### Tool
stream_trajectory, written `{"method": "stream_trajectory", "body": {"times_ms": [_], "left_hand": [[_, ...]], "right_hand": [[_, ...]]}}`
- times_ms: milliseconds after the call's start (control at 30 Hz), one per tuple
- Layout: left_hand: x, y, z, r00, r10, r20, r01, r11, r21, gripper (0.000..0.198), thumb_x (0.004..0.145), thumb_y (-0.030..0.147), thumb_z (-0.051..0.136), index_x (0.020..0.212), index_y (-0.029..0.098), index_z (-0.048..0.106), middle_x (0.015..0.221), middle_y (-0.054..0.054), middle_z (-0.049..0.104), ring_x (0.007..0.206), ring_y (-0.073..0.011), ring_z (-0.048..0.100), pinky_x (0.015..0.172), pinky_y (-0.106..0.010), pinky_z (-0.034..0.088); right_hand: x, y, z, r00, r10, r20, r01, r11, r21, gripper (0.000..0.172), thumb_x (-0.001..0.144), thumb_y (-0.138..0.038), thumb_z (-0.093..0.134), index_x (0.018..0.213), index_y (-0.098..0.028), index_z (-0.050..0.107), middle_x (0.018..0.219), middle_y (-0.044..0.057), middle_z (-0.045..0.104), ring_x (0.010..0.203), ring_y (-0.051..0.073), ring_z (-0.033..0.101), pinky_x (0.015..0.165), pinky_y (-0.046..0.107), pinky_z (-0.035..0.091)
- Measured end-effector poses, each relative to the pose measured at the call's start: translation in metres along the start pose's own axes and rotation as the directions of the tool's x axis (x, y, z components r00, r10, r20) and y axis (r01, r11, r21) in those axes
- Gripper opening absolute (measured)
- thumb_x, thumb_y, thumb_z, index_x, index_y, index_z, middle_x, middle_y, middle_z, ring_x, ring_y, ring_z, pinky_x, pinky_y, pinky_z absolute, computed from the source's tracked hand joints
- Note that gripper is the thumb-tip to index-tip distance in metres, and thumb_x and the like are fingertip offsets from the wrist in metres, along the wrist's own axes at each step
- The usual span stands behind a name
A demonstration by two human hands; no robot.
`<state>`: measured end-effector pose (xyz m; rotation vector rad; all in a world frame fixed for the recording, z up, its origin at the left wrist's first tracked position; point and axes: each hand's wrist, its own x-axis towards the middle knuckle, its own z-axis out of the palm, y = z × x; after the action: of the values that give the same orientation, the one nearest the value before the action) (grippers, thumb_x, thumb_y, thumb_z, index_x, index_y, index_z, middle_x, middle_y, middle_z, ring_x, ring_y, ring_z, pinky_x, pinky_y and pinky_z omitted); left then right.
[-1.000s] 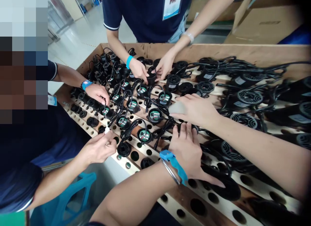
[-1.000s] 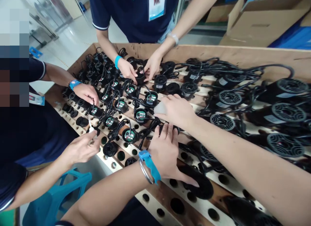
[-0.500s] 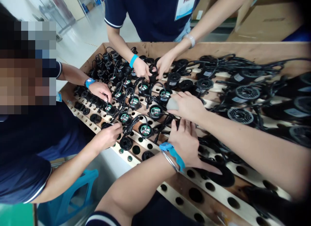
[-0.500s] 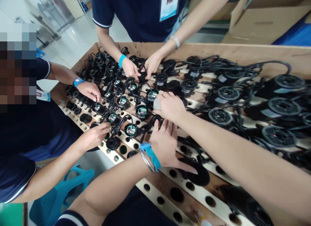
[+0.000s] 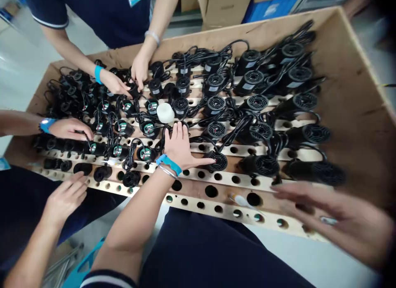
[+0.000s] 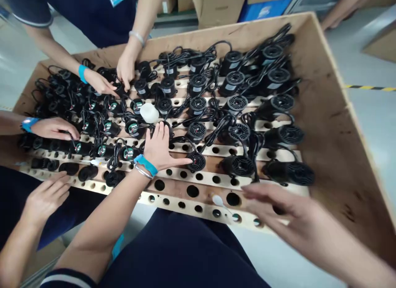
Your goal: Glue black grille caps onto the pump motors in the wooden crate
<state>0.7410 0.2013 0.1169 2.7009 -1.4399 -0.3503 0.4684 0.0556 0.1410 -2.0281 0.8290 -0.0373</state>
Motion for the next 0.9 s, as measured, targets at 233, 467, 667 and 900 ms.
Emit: {"method": "stream_trajectory", "body": {"times_ms": [233, 467, 667, 900], "left_hand": [[-0.003, -0.002, -0.002, 1.000, 0.022, 0.005, -0.022, 0.999, 0.049, 0.139, 0.047, 0.094, 0.040, 0.143, -0.005, 0.021, 0.151, -0.030, 0.018, 0.143, -0.0381, 0.015, 0.115, -0.058, 0.006], [0.006, -0.005, -0.023, 0.991, -0.018, 0.130, 0.015, 1.000, 0.020, 0.127, 0.051, 0.090, 0.045, 0.141, 0.002, 0.028, 0.152, -0.026, 0.022, 0.142, -0.0375, 0.019, 0.112, -0.064, 0.009], [-0.025, 0.003, -0.038, 0.988, -0.094, -0.119, 0.070, 0.979, -0.191, 0.104, 0.060, 0.077, 0.059, 0.135, 0.008, 0.042, 0.148, -0.025, 0.032, 0.139, -0.0342, 0.030, 0.113, -0.057, 0.022], [-0.188, 0.029, 0.027, 0.884, -0.219, -0.413, 0.005, 0.888, -0.460, 0.066, 0.069, 0.051, 0.071, 0.123, 0.018, 0.053, 0.126, -0.016, 0.060, 0.116, -0.0264, 0.058, 0.098, -0.045, 0.050]], "right_hand": [[-0.030, 0.055, 0.111, 0.932, -0.228, -0.282, 0.204, 0.972, -0.113, 0.052, 0.073, -0.054, 0.065, 0.111, -0.020, 0.059, 0.104, 0.012, 0.067, 0.094, 0.029, 0.064, 0.081, 0.045, 0.054], [-0.008, 0.062, 0.131, 0.872, -0.325, -0.366, 0.311, 0.945, -0.099, 0.036, 0.076, -0.050, 0.063, 0.098, -0.021, 0.064, 0.093, 0.008, 0.067, 0.083, 0.024, 0.065, 0.073, 0.039, 0.055], [-0.011, 0.061, 0.128, 0.866, -0.351, -0.358, 0.364, 0.931, -0.031, 0.024, 0.079, -0.046, 0.061, 0.083, -0.023, 0.067, 0.090, 0.008, 0.067, 0.080, 0.025, 0.066, 0.072, 0.041, 0.055], [-0.018, 0.020, 0.109, 0.970, -0.233, -0.069, 0.242, 0.916, 0.321, 0.020, 0.065, -0.054, 0.063, 0.085, -0.051, 0.067, 0.090, 0.000, 0.071, 0.087, 0.039, 0.066, 0.080, 0.058, 0.054]]}}
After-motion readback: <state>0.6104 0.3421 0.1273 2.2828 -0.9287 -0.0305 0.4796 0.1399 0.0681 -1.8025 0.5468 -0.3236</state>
